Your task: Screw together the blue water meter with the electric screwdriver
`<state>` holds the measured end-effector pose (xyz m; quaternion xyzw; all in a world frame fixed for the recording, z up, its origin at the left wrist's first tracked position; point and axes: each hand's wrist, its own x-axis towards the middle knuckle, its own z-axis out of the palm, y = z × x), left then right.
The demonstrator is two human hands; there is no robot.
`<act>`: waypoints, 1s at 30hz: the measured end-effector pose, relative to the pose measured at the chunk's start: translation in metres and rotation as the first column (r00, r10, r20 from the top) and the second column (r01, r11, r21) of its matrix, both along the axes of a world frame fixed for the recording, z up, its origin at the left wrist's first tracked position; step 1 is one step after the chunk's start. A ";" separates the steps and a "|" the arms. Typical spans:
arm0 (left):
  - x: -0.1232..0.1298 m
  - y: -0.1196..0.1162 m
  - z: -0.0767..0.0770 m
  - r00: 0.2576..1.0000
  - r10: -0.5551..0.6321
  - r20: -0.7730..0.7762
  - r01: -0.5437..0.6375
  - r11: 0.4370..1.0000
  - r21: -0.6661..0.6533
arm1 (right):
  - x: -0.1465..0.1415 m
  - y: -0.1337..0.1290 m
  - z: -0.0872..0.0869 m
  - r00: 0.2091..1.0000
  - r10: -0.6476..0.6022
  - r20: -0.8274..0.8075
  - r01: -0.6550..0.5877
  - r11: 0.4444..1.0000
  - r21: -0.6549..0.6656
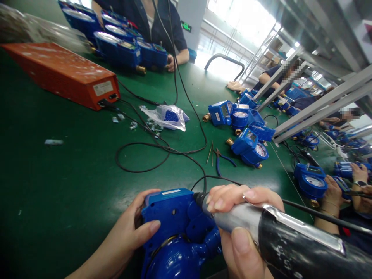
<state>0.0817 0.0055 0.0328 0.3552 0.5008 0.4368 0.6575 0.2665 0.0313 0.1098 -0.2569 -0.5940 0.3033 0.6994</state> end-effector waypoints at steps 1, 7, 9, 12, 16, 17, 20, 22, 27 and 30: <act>0.000 0.000 0.000 1.000 -0.005 0.001 0.005 1.000 0.001 | 0.000 -0.001 0.000 1.000 -0.005 0.002 0.005 1.000 -0.003; -0.001 0.001 0.001 1.000 -0.024 -0.003 0.023 1.000 -0.007 | 0.000 -0.004 -0.001 0.999 -0.050 0.002 0.050 0.999 -0.013; -0.001 0.001 0.000 1.000 -0.011 -0.002 0.011 1.000 -0.006 | 0.000 -0.003 -0.001 0.999 -0.043 0.005 0.043 0.999 -0.012; -0.001 0.001 -0.001 1.000 -0.004 -0.007 0.004 1.000 0.007 | 0.001 -0.003 -0.001 1.000 -0.025 0.002 0.025 1.000 -0.015; -0.002 0.001 -0.003 1.000 -0.013 -0.017 0.013 1.000 0.016 | 0.001 -0.002 -0.001 0.999 -0.044 0.013 0.044 0.999 -0.017; -0.002 0.001 -0.003 1.000 -0.016 -0.016 0.016 1.000 0.017 | 0.001 -0.002 -0.002 0.999 -0.051 0.012 0.051 0.999 -0.015; -0.003 0.002 -0.003 0.999 -0.034 -0.010 0.034 0.999 0.018 | -0.001 -0.001 -0.003 0.996 -0.085 -0.019 0.085 0.996 -0.016; -0.004 0.002 -0.003 0.999 -0.047 -0.008 0.047 0.999 0.017 | -0.001 -0.001 -0.003 0.997 -0.082 -0.015 0.082 0.997 -0.007; -0.004 0.001 -0.004 0.999 -0.046 0.004 0.046 0.999 0.004 | 0.000 0.000 -0.002 0.998 -0.058 -0.003 0.058 0.998 0.009; -0.004 0.001 -0.004 0.998 -0.055 0.012 0.055 0.998 0.007 | -0.001 -0.001 -0.001 0.998 -0.064 -0.007 0.064 0.998 -0.003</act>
